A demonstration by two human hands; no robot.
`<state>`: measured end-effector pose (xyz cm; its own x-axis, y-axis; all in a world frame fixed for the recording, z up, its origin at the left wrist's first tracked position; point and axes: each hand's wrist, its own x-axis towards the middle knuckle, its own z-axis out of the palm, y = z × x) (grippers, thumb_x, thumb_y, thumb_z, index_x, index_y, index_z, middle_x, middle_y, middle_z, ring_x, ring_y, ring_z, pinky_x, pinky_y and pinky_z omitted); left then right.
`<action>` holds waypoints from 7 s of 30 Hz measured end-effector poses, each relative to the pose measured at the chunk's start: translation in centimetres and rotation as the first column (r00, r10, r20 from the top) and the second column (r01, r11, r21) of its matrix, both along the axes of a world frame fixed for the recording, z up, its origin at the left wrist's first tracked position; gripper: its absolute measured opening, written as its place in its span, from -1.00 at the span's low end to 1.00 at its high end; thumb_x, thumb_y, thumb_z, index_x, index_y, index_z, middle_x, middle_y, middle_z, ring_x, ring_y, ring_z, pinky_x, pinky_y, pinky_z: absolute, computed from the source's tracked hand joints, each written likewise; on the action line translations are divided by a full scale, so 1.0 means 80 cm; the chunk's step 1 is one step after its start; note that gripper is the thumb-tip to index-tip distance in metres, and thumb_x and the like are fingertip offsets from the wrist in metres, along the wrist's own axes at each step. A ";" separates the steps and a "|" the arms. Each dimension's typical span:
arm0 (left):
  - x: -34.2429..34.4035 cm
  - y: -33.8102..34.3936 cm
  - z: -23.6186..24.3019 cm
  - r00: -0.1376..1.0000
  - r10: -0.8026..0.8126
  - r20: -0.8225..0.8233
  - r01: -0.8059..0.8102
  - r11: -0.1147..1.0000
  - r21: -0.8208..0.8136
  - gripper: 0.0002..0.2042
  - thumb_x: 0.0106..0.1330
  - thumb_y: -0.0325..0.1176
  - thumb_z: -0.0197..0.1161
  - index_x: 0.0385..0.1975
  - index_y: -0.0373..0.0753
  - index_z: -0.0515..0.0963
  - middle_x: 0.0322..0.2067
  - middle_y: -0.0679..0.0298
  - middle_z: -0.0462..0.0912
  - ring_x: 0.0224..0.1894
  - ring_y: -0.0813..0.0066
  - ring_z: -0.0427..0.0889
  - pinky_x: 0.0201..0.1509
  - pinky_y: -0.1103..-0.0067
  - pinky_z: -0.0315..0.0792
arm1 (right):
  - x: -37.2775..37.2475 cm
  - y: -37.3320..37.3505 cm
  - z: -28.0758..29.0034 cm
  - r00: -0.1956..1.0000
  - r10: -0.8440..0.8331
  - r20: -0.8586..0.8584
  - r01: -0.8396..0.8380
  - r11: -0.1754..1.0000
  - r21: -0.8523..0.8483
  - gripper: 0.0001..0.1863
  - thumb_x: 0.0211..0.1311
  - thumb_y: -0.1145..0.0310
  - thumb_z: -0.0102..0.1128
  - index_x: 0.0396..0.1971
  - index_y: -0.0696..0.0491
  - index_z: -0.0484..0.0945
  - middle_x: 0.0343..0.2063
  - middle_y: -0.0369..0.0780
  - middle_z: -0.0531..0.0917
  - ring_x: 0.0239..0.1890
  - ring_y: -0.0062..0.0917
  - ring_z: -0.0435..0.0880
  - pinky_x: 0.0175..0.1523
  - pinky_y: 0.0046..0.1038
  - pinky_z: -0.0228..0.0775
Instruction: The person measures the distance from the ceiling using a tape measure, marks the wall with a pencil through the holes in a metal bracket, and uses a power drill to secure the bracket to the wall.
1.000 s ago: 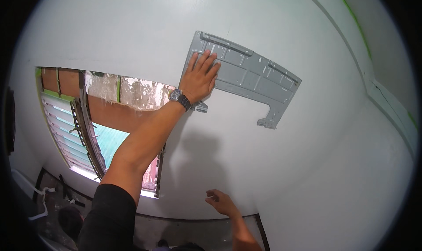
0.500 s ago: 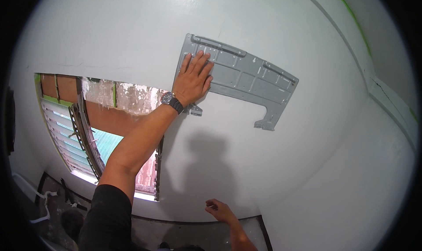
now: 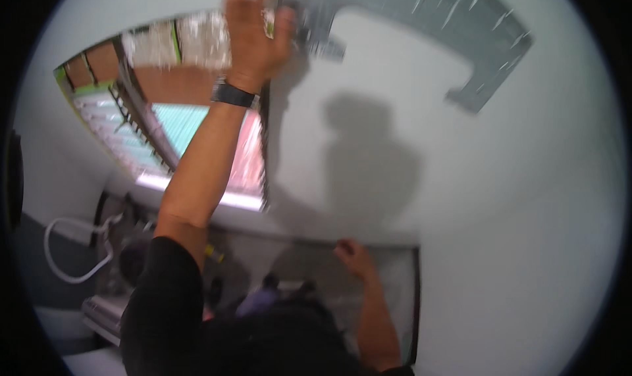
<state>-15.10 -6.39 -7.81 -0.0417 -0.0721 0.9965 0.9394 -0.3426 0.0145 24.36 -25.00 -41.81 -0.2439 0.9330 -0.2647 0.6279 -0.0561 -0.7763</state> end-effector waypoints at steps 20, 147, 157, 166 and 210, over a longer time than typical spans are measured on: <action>-0.044 0.003 -0.573 0.812 0.129 0.569 0.418 0.552 -0.721 0.04 0.51 0.15 0.28 0.54 -0.58 -0.15 0.53 -0.32 0.07 0.58 -0.08 0.14 0.66 0.24 0.02 | 0.175 -0.306 -0.427 0.677 0.227 0.700 0.488 0.573 -0.658 -0.05 0.16 0.03 0.56 0.52 -0.15 0.25 0.39 -0.05 0.46 0.43 0.02 0.46 0.47 0.10 0.32; -0.359 -0.354 -1.276 -0.872 -0.298 0.388 -0.083 0.872 0.483 -0.79 0.56 -0.24 0.28 -0.22 -0.18 0.41 -0.53 0.27 0.49 -0.52 0.47 0.57 -0.43 0.46 0.58 | -0.648 0.046 -0.625 0.285 0.957 0.061 -0.958 0.285 0.003 -0.43 0.30 0.23 0.34 0.14 0.26 0.35 -0.39 0.21 0.74 -0.30 0.21 0.75 -0.12 0.13 0.61; -0.410 -0.384 -1.347 -0.981 0.137 0.139 0.185 0.877 0.443 -0.69 0.54 -0.08 0.26 -0.23 -0.18 0.37 -0.54 0.29 0.48 -0.56 0.39 0.54 -0.46 0.45 0.55 | -0.514 0.083 -0.684 0.787 0.517 -0.336 -0.614 0.705 -0.355 -0.29 0.52 -0.05 0.26 0.44 0.13 0.42 0.36 0.02 0.55 0.40 -0.21 0.56 0.43 -0.25 0.42; -0.542 -0.460 -1.381 -0.790 0.610 0.058 0.602 0.757 0.254 -0.71 0.56 -0.09 0.21 -0.21 -0.14 0.33 -0.55 0.27 0.46 -0.57 0.38 0.52 -0.50 0.45 0.54 | -0.210 -0.339 -0.820 0.576 0.439 0.690 0.136 0.781 -0.610 0.13 0.19 -0.41 0.32 0.62 -0.02 0.20 0.67 -0.07 0.04 0.70 -0.12 -0.06 0.74 -0.10 -0.45; 0.167 -0.447 -1.146 0.476 0.240 0.846 0.052 -0.968 0.245 -0.41 0.51 0.04 0.35 0.24 -0.37 0.47 0.12 0.11 0.70 0.09 0.24 0.76 -0.20 0.50 0.56 | -0.305 -0.885 -0.759 -0.823 0.194 -0.533 0.277 -0.683 -0.676 -0.35 0.62 0.00 0.02 0.42 0.20 0.27 0.19 0.05 0.52 0.12 -0.10 0.66 0.13 -0.09 0.69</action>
<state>-1.71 -42.14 -99.51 0.8510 -0.0126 -0.5250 0.4423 0.5561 0.7036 -0.07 -95.83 -102.51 0.5903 -0.4982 -0.6351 -0.1478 0.7068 -0.6918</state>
